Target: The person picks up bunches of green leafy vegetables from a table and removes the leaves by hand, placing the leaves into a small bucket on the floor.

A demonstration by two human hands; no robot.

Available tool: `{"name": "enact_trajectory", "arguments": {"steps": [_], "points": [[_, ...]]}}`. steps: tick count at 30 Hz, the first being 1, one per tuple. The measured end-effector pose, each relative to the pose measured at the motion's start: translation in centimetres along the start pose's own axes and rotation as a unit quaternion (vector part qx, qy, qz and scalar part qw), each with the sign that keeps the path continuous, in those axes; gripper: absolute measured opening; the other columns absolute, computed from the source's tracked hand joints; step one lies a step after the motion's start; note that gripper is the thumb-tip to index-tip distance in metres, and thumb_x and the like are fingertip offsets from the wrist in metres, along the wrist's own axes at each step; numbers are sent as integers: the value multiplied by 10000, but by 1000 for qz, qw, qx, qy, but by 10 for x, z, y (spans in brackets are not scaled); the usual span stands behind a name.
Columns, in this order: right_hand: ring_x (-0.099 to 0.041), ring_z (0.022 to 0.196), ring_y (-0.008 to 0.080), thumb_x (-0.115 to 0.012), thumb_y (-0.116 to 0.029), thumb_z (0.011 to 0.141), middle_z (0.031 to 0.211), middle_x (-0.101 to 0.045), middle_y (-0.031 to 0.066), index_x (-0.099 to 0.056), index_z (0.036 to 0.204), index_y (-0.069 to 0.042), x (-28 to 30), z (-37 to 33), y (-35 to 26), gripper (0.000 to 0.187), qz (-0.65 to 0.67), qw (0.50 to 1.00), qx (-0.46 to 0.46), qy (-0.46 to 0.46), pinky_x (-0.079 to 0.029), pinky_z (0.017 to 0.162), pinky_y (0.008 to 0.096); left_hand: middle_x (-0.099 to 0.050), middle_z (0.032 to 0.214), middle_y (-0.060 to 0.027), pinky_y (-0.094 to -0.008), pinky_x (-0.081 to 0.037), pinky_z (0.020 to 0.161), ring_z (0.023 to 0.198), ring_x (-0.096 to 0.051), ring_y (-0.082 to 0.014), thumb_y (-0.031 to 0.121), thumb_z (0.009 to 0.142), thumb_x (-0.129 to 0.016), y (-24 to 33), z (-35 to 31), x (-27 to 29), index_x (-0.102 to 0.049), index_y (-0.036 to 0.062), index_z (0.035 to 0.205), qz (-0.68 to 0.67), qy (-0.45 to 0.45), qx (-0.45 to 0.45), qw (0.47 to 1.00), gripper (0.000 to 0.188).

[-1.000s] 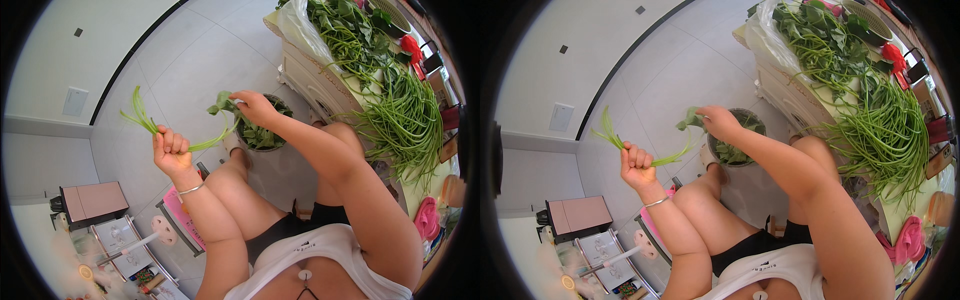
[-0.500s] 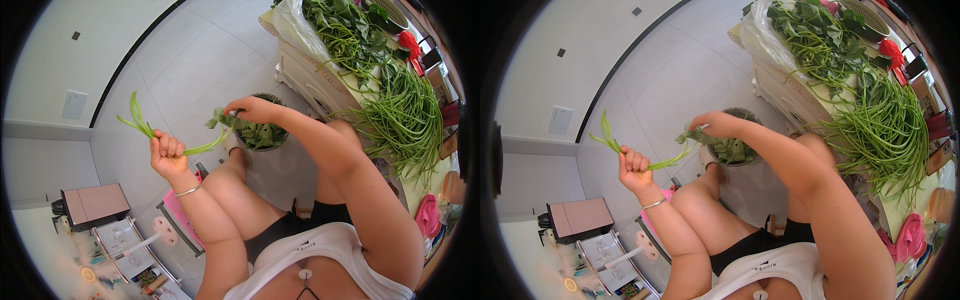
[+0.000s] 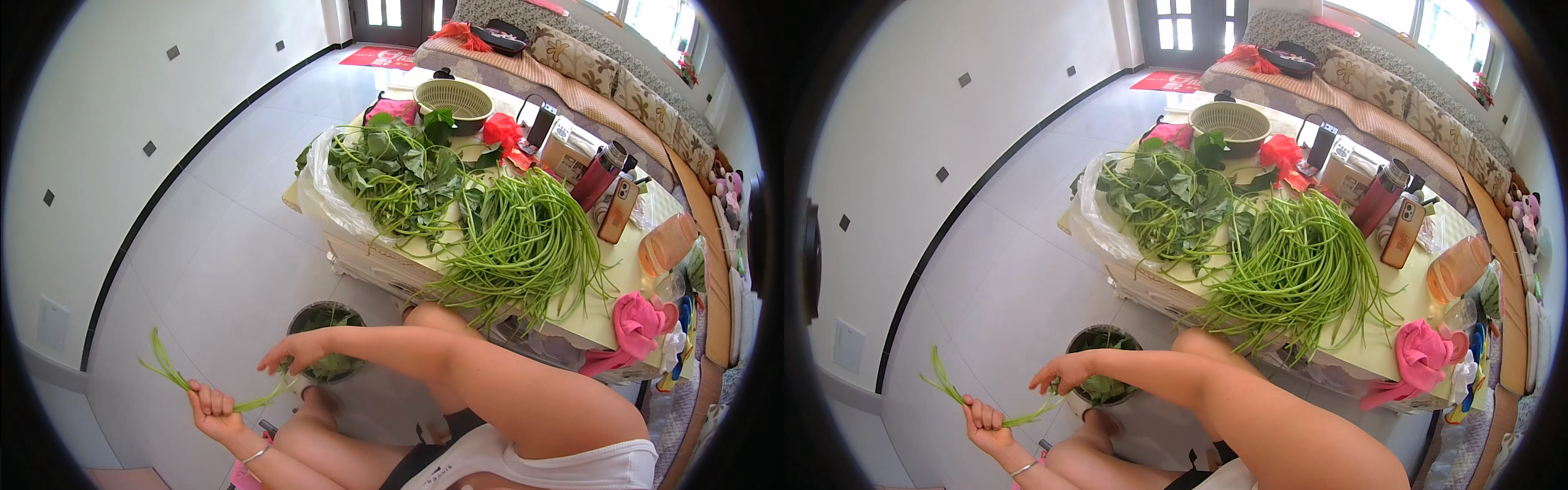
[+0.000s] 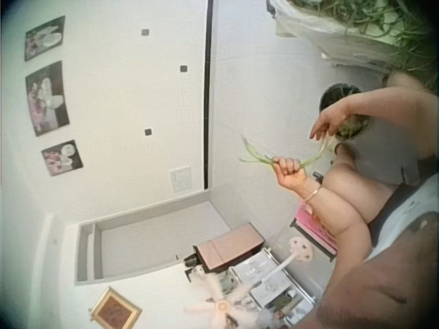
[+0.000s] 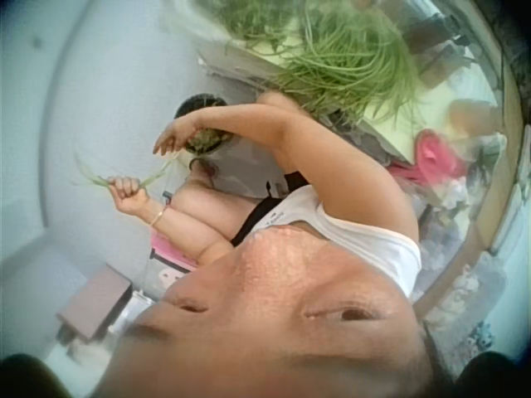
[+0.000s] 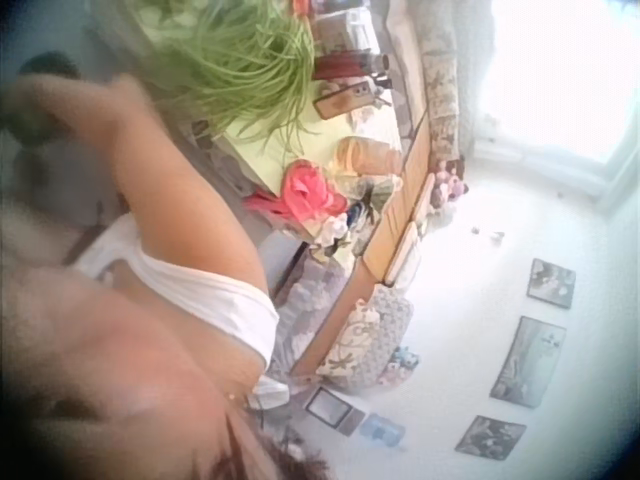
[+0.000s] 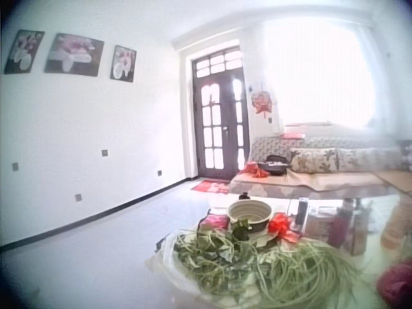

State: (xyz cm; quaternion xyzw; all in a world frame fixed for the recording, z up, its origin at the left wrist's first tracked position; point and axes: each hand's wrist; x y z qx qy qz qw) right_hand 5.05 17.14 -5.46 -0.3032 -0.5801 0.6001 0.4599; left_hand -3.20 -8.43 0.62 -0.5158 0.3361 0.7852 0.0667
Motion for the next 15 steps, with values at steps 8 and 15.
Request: {"name": "enact_trajectory", "arguments": {"steps": [8, 15], "points": [[-637, 771, 130, -690, -91, 779, 856, -704, 62, -707, 963, -44, 38, -3, 1, 191, -37, 994, -39, 93, -497, 702, 278, -281, 608, 24, -226, -180, 389, 455, -203, -63, 164, 1020, -371, 14, -7, 11, -465, 2, 1049, -19, 18, -6, 1000, 189], [-607, 747, 293, -590, -161, 824, 782, -650, 94, -680, 913, -46, 49, -16, -14, 171, -413, 896, 44, 158, -492, 725, 391, -286, 618, 33, -223, -176, 400, 469, -202, -60, 155, 1001, -424, 10, -8, 8, -499, 14, 1012, 28, 170, -76, 982, 160]]}}
Point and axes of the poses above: each hand's wrist, its own z-axis towards the middle knuckle, its own x-axis out of the back of the hand, y = z × x
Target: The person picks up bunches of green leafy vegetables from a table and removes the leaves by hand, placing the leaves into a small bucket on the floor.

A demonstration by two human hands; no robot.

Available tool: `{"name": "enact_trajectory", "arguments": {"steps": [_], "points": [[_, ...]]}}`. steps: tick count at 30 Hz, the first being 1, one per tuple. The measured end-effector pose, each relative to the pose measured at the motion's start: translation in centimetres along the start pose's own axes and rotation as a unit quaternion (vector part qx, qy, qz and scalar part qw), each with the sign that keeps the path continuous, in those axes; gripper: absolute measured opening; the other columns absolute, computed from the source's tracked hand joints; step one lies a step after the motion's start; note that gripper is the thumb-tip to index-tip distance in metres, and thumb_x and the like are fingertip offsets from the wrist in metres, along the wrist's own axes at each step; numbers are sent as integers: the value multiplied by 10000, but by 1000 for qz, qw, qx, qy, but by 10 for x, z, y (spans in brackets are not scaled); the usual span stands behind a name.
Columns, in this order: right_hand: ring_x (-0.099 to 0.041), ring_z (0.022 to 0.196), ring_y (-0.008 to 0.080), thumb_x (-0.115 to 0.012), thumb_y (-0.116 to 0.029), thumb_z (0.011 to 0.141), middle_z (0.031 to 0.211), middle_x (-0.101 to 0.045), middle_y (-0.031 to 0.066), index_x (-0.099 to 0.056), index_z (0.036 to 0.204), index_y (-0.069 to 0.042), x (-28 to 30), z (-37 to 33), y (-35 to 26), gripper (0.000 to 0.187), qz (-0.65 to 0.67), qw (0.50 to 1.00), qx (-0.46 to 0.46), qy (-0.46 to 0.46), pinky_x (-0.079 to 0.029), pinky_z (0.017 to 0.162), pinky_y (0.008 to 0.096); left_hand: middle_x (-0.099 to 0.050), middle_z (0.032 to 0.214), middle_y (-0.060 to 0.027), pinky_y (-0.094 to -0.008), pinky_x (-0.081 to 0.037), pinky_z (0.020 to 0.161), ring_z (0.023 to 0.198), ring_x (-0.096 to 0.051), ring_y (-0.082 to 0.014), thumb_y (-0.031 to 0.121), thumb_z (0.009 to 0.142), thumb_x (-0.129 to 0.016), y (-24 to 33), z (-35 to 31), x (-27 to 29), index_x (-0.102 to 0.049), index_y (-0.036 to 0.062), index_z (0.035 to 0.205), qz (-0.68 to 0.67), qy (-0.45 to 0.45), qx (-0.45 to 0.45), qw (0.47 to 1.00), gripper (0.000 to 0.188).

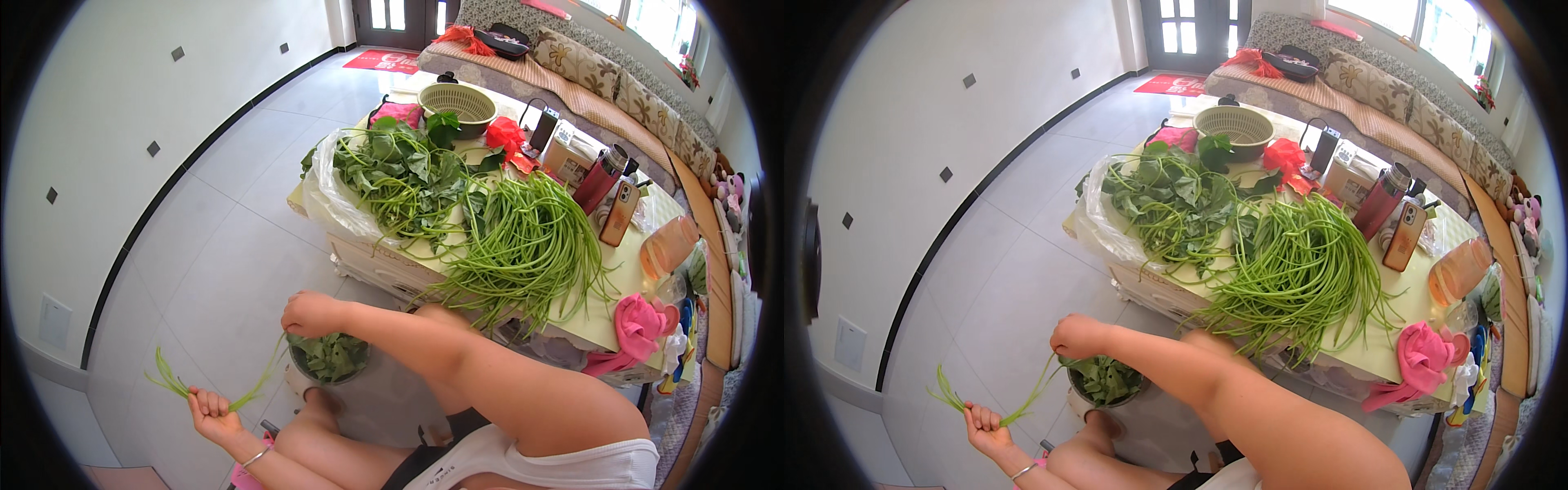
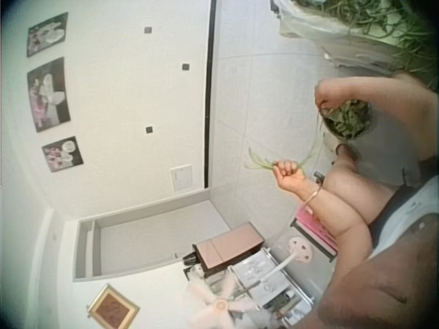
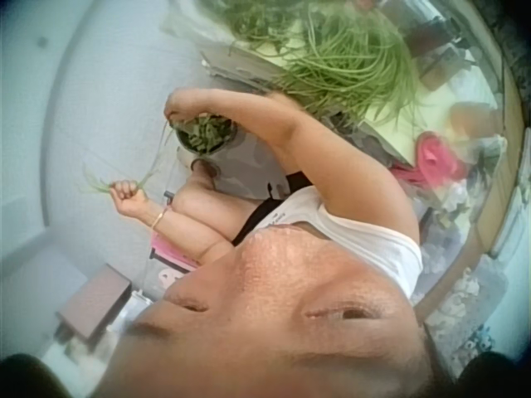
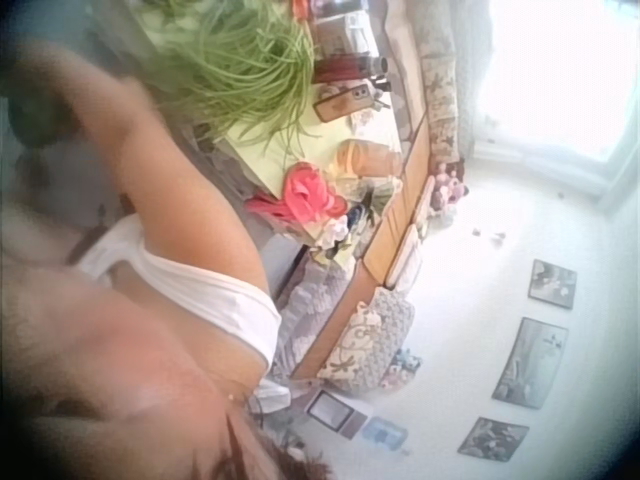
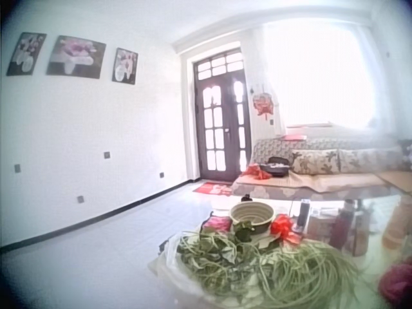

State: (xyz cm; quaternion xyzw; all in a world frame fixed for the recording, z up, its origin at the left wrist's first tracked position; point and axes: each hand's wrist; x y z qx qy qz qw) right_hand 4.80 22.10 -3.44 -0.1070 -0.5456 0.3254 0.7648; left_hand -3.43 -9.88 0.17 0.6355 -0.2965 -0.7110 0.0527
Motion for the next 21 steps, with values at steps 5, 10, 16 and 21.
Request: {"name": "enact_trajectory", "arguments": {"steps": [5, 10, 16, 21], "points": [[-585, 744, 343, -543, -165, 819, 746, -619, 138, -632, 806, -45, -16, 12, -24, 150, 4, 981, -183, 58, -474, 720, 447, -291, 615, 37, -223, -186, 408, 474, -212, -62, 148, 995, -435, -3, -3, -8, -507, 21, 994, 47, -6, -41, 998, 146], [-603, 770, 331, -534, -88, 776, 763, -616, 165, -623, 808, -47, -37, -7, 27, 103, 136, 874, -403, 233, -490, 727, 392, -262, 595, 50, -215, -160, 418, 476, -193, -50, 163, 994, -435, -29, 3, -25, -533, 23, 972, 22, -4, -63, 998, 173], [-599, 765, 232, -562, -120, 772, 843, -660, 140, -686, 935, -41, -15, 9, 37, 219, 329, 863, -362, 127, -473, 717, 365, -276, 603, 50, -235, -177, 458, 488, -206, -66, 114, 960, -460, 7, -4, 3, -524, 28, 918, -79, 13, -60, 995, 115], [-615, 857, 257, -593, -101, 750, 939, -667, 129, -654, 1112, -98, -32, 1, -21, 367, 297, 932, -199, -58, -477, 762, 374, -308, 614, 40, -237, -185, 457, 489, -219, -75, 95, 951, -470, -2, -3, -3, -518, 17, 949, -101, 21, -52, 993, 91]]}}
Point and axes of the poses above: each hand's wrist, its own z-axis towards the middle knuckle, its own x-axis out of the back of the hand, y = z × x
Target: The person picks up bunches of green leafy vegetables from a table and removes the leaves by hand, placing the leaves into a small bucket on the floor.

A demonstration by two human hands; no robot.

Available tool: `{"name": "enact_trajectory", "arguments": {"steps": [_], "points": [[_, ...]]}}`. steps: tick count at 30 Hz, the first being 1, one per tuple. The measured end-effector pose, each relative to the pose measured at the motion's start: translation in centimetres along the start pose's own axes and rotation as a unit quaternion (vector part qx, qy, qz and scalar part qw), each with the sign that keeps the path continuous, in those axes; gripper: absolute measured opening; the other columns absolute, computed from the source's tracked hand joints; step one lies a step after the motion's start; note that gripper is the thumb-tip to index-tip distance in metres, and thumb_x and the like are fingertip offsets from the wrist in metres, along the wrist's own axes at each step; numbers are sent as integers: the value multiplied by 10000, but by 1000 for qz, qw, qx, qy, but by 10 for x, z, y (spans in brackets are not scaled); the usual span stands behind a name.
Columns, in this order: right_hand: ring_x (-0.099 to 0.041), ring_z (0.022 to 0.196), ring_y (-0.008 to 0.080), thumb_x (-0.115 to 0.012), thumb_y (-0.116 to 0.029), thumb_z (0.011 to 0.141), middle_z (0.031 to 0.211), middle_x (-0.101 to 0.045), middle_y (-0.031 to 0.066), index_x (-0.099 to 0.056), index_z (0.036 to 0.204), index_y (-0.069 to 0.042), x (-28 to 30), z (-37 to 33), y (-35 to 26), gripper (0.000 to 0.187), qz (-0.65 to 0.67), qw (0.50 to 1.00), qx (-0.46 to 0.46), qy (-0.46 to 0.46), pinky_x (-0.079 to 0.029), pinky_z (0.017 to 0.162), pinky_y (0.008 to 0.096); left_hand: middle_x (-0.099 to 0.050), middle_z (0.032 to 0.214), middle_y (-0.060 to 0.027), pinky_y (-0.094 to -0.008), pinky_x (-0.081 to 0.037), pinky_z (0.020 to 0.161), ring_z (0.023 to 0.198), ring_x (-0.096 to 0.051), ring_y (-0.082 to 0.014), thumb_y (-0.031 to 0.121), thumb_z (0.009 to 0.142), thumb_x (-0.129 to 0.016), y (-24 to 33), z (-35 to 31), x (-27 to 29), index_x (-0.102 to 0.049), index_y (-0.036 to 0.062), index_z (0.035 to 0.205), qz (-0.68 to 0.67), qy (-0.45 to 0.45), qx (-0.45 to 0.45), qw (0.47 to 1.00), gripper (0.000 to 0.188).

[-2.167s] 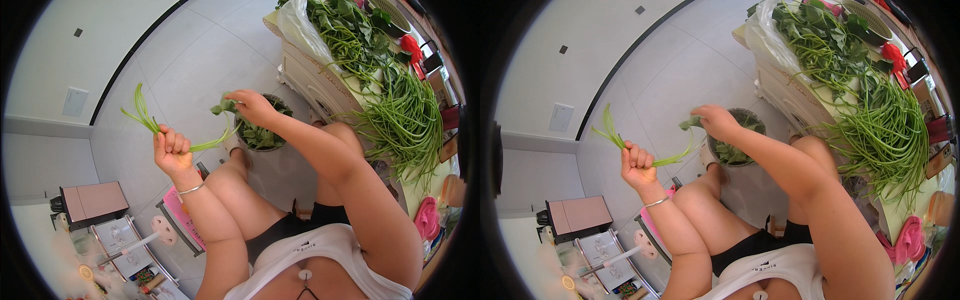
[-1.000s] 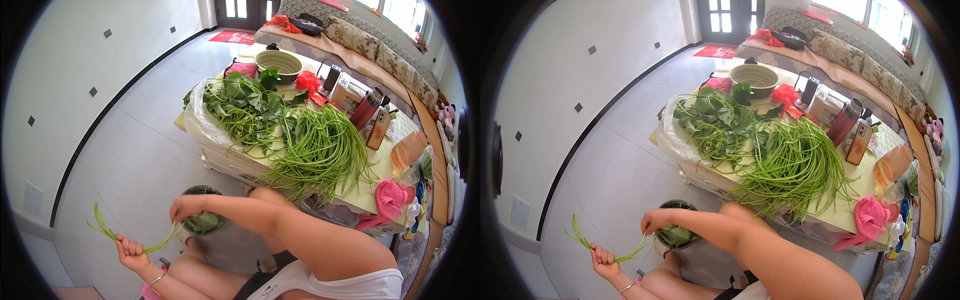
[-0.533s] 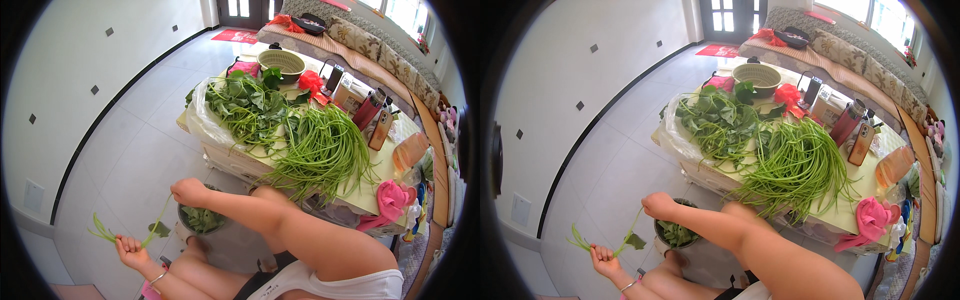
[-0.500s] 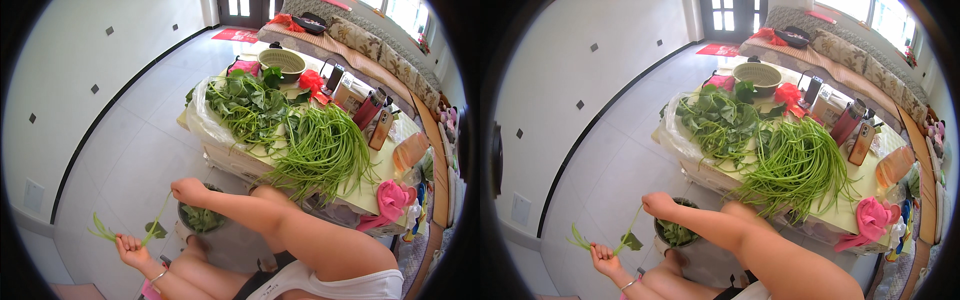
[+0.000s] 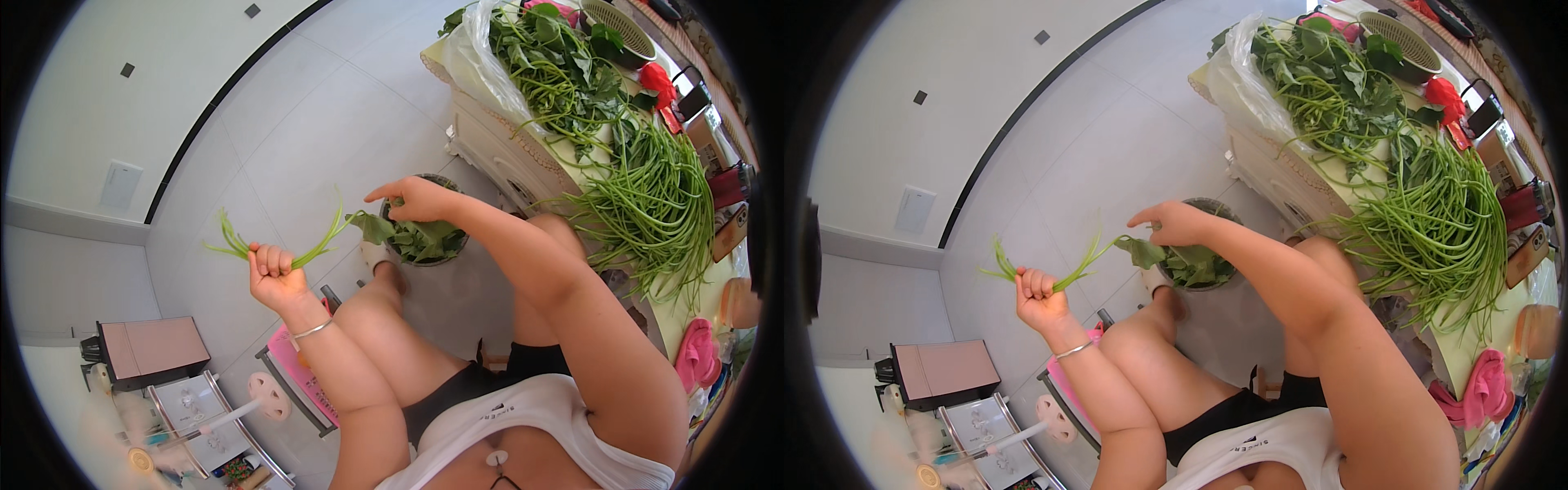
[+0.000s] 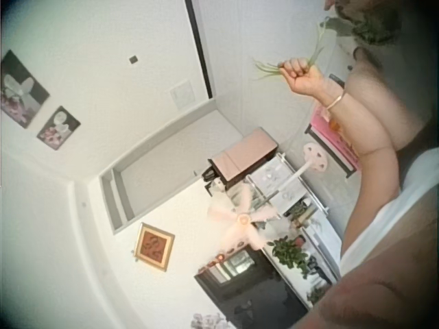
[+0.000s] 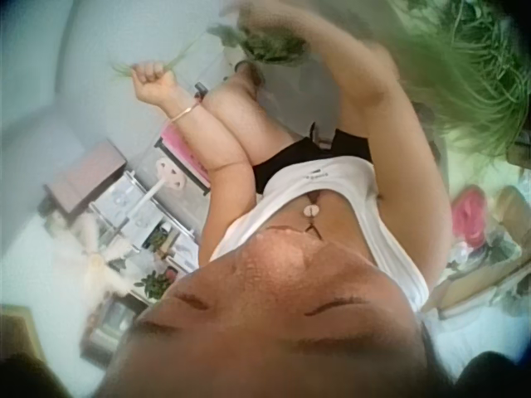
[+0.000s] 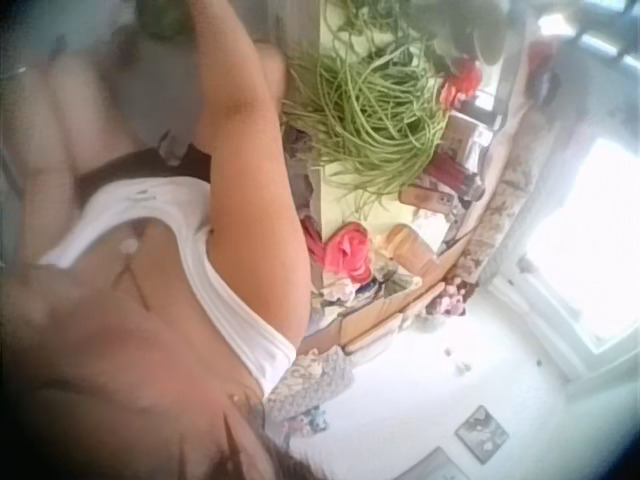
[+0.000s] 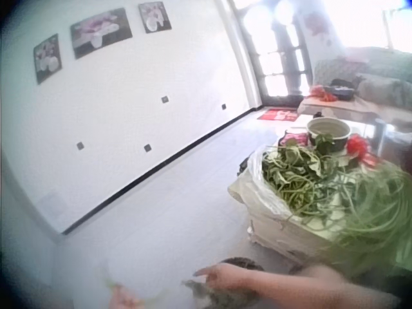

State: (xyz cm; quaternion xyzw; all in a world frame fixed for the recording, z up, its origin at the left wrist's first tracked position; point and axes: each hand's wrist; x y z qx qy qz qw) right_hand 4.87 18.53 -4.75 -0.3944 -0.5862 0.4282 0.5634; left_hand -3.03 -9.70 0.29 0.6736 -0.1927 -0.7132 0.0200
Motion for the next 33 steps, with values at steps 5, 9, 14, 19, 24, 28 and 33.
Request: {"name": "enact_trajectory", "arguments": {"steps": [5, 9, 14, 19, 24, 28, 33], "points": [[-614, 910, 281, -684, -193, 768, 947, -656, 129, -646, 1132, -122, -17, 10, 16, 373, -70, 997, 22, -16, -478, 842, 378, -322, 620, 33, -241, -192, 454, 489, -235, -81, 91, 956, -451, -4, 1, 3, -510, 6, 963, -57, -18, 44, 997, 103], [-610, 905, 274, -705, -205, 771, 938, -648, 128, -650, 1119, -138, -25, 11, 15, 359, 0, 993, -42, 108, -475, 821, 369, -322, 620, 27, -242, -190, 453, 490, -240, -84, 80, 958, -433, -5, 2, 4, -502, -1, 968, -90, -15, 82, 992, 108], [-596, 925, 274, -698, -213, 789, 927, -635, 122, -689, 1010, -109, -21, 14, 21, 245, -17, 995, -32, 97, -469, 822, 354, -324, 616, 29, -244, -189, 447, 488, -248, -81, 69, 949, -432, -1, 4, 10, -496, -9, 966, -126, -2, 90, 988, 102], [-575, 966, 278, -682, -236, 794, 981, -627, 103, -705, 929, -104, 21, 16, 25, 190, -32, 993, 97, 66, -460, 839, 357, -331, 614, 32, -242, -189, 443, 485, -253, -78, 64, 941, -433, 11, 8, 22, -495, -11, 957, -129, 44, 21, 990, 98], [-604, 863, 281, -584, -177, 814, 792, -632, 124, -691, 886, -73, 16, 1, -22, 165, -290, 946, 118, 80, -485, 735, 382, -318, 614, 34, -236, -179, 447, 485, -229, -79, 79, 949, -428, 16, 2, 16, -495, 2, 948, -42, 123, -32, 991, 102], [-604, 705, 243, -544, -182, 798, 709, -612, 134, -663, 828, -32, 7, 5, -10, 194, -51, 960, -36, 273, -475, 656, 370, -297, 608, 42, -236, -178, 452, 496, -233, -77, 81, 957, -410, -13, -1, -10, -495, -10, 954, 8, 115, -32, 993, 125], [-573, 640, 210, -551, -166, 787, 702, -606, 101, -648, 802, 21, 39, 18, 42, 211, 321, 826, -224, 406, -466, 599, 374, -300, 610, 31, -235, -180, 455, 498, -231, -72, 102, 976, -399, -10, -8, -18, -491, -7, 945, 143, 130, -165, 967, 146]]}}
Point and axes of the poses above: each hand's wrist, its own z-axis towards the middle knuckle, its own x-axis out of the back of the hand, y = z × x
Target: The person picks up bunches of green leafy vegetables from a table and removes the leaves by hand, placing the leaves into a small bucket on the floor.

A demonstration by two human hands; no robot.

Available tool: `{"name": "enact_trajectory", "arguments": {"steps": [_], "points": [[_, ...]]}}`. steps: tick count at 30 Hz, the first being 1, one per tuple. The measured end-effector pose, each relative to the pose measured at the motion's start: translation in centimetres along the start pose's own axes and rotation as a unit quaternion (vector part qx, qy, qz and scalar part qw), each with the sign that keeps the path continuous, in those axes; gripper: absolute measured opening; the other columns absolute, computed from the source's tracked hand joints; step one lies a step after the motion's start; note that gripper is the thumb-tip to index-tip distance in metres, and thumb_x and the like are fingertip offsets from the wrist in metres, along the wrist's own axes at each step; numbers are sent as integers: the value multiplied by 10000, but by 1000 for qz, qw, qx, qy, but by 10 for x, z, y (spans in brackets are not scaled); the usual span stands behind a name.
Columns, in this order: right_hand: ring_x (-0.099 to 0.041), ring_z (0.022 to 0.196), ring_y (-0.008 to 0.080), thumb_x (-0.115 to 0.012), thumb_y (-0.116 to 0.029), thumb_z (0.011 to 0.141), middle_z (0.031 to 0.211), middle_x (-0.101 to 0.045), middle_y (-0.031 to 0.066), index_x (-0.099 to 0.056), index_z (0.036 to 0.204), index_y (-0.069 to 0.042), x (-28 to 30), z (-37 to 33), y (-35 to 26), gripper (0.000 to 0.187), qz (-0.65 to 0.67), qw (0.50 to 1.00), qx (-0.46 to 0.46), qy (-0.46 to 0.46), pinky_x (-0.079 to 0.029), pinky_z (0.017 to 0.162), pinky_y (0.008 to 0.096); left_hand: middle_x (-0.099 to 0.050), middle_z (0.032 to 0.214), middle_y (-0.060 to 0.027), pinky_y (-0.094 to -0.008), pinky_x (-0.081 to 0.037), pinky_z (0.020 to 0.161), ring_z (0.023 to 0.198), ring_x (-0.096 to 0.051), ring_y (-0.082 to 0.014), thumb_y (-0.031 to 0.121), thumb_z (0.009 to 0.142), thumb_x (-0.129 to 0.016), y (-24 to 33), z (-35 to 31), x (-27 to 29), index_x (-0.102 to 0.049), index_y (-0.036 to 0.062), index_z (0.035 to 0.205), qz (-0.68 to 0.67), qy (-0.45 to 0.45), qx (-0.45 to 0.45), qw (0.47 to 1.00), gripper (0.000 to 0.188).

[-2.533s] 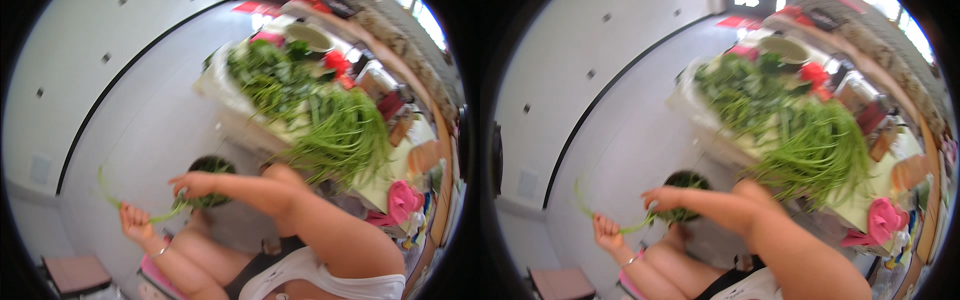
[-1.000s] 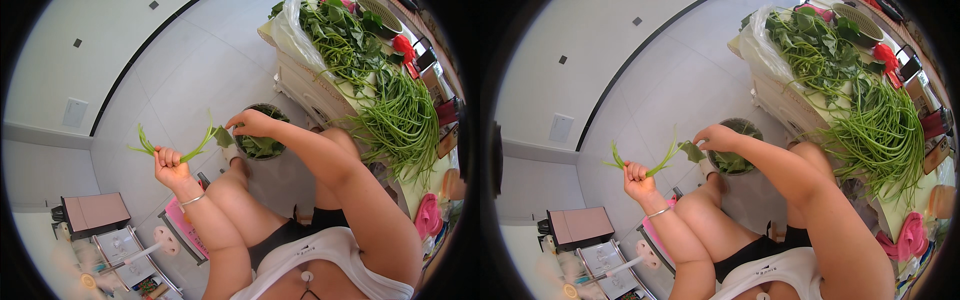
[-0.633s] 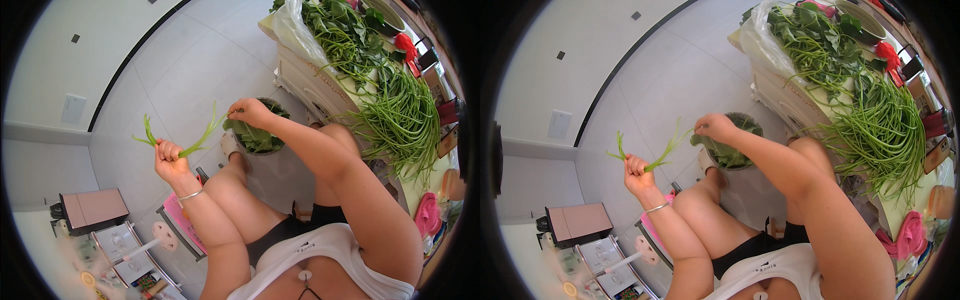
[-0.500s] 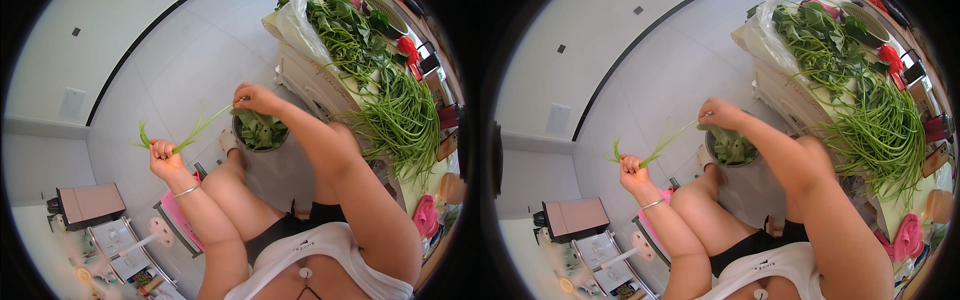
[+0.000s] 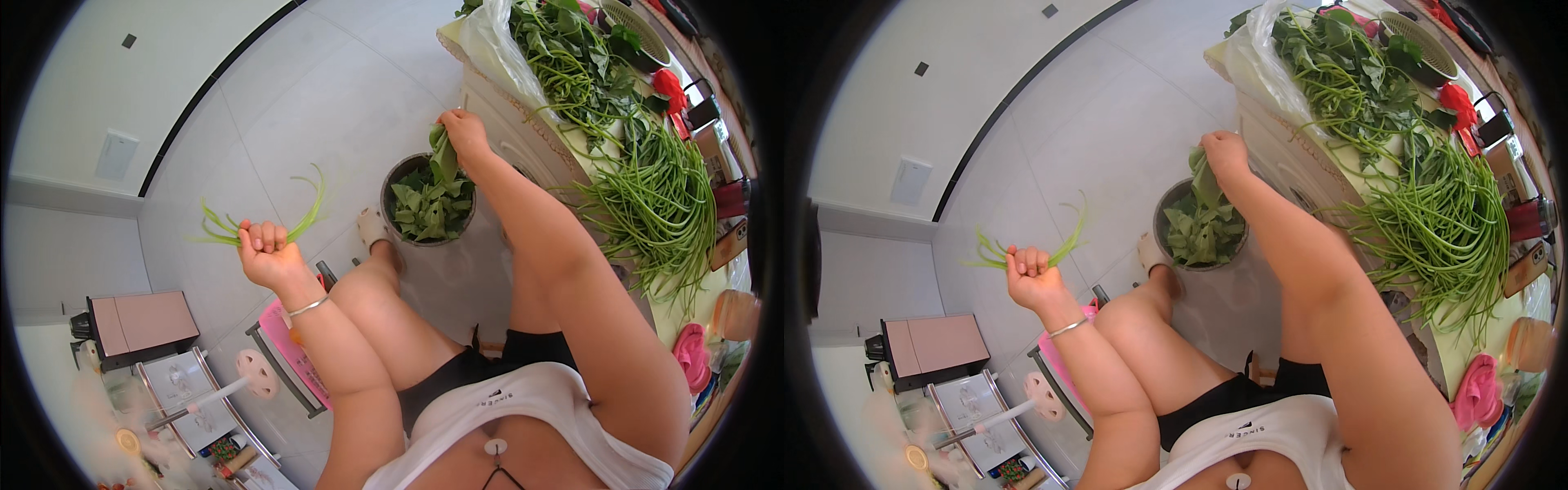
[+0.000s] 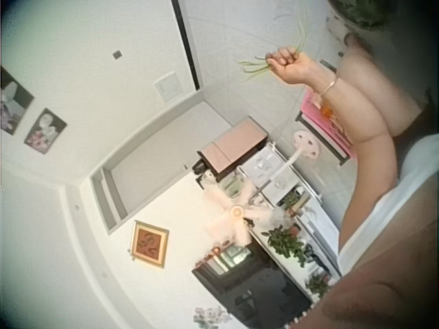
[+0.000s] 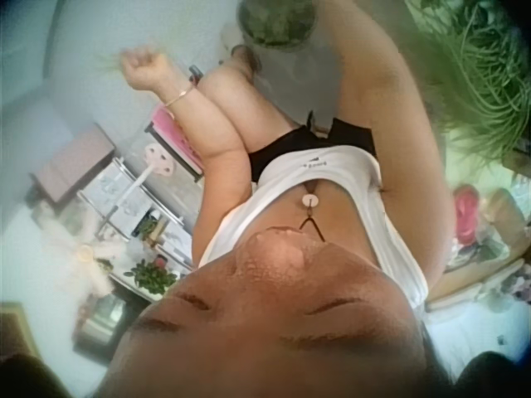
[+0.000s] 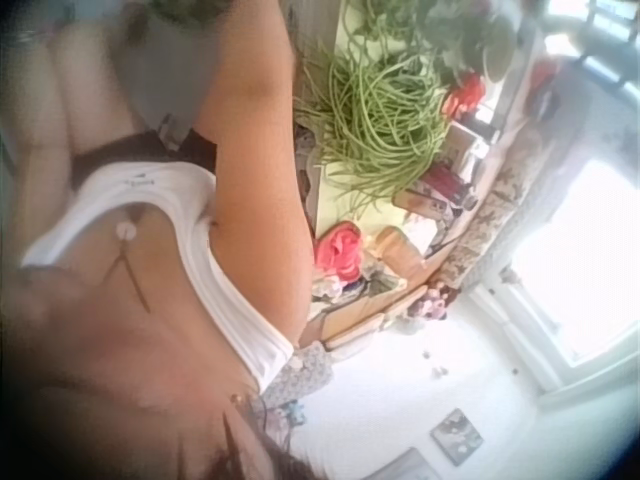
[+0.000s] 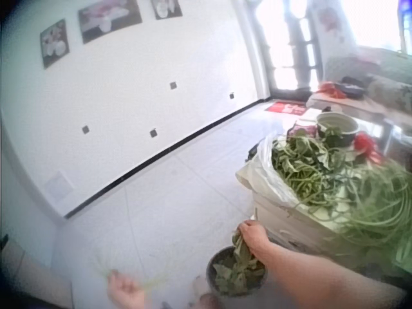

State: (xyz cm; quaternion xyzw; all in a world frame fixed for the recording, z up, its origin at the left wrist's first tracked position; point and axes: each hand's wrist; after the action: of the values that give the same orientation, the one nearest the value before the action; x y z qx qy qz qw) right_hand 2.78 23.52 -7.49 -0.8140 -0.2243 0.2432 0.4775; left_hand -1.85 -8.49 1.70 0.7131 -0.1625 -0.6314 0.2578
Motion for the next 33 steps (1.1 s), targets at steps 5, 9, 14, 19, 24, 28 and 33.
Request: {"name": "enact_trajectory", "arguments": {"steps": [5, 9, 14, 19, 24, 28, 33], "points": [[-593, 1017, 333, -582, -271, 855, 1088, -632, 197, -657, 974, 33, 10, 20, 41, 335, -462, 868, 137, -118, -468, 858, 408, -340, 599, 31, -228, -229, 448, 479, -261, -70, 156, 966, -495, -30, -16, -18, -523, 17, 954, 171, -110, 26, 979, 142], [-609, 1020, 265, -537, -260, 922, 1119, -638, 175, -587, 1131, 57, -26, -61, 10, 383, -347, 892, 222, -187, -461, 883, 362, -389, 585, 23, -229, -293, 447, 480, -316, -61, 179, 967, -508, -58, -39, -31, -519, 34, 946, 337, -187, -17, 923, 147], [-598, 928, 203, -495, -244, 965, 1026, -645, 151, -539, 1189, 51, -52, -123, -6, 373, -114, 882, 293, -352, -460, 839, 321, -541, 677, -72, -290, -405, 517, 563, -506, -133, 184, 950, -499, -82, -61, -41, -524, 12, 935, 559, -223, -98, 792, 175], [-560, 922, 158, -483, -271, 985, 993, -615, 109, -538, 1163, 37, -46, -135, -18, 359, -59, 932, 202, -295, -452, 839, 301, -600, 798, -163, -380, -459, 660, 744, -588, -313, 156, 935, -485, -107, -79, -57, -538, -2, 942, 601, -277, -192, 725, 167], [-523, 1047, 121, -446, -202, 998, 1136, -594, 81, -545, 1203, 8, -30, -124, -16, 309, 22, 948, 126, -291, -423, 936, 284, -614, 901, -184, -370, -478, 728, 820, -608, -304, 139, 942, -468, -123, -89, -61, -544, -10, 994, 539, -359, -152, 747, 175], [-527, 1019, 126, -418, -219, 1007, 1108, -600, 73, -590, 1097, -12, -29, -131, -32, 285, 100, 955, 142, -241, -428, 917, 283, -621, 1022, -200, -405, -484, 807, 942, -604, -364, 106, 869, -571, -114, -91, -62, -528, -18, 1193, 519, -450, -186, 703, 349], [-643, 887, 278, -381, -231, 1010, 921, -651, 156, -475, 904, -42, 23, -123, -81, 236, 220, 965, 69, -121, -511, 794, 374, -630, 1134, -152, -368, -460, 897, 1048, -606, -276, 111, 821, -656, -110, -102, -64, -537, -14, 1243, 480, -495, -58, 722, 456]]}}
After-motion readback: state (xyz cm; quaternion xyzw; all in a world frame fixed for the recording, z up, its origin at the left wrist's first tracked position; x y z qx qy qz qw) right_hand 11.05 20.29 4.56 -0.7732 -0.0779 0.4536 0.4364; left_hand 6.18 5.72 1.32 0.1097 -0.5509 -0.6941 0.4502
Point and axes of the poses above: each hand's wrist, its own z-axis towards the middle knuckle, its own x-axis out of the back of the hand, y = z × x
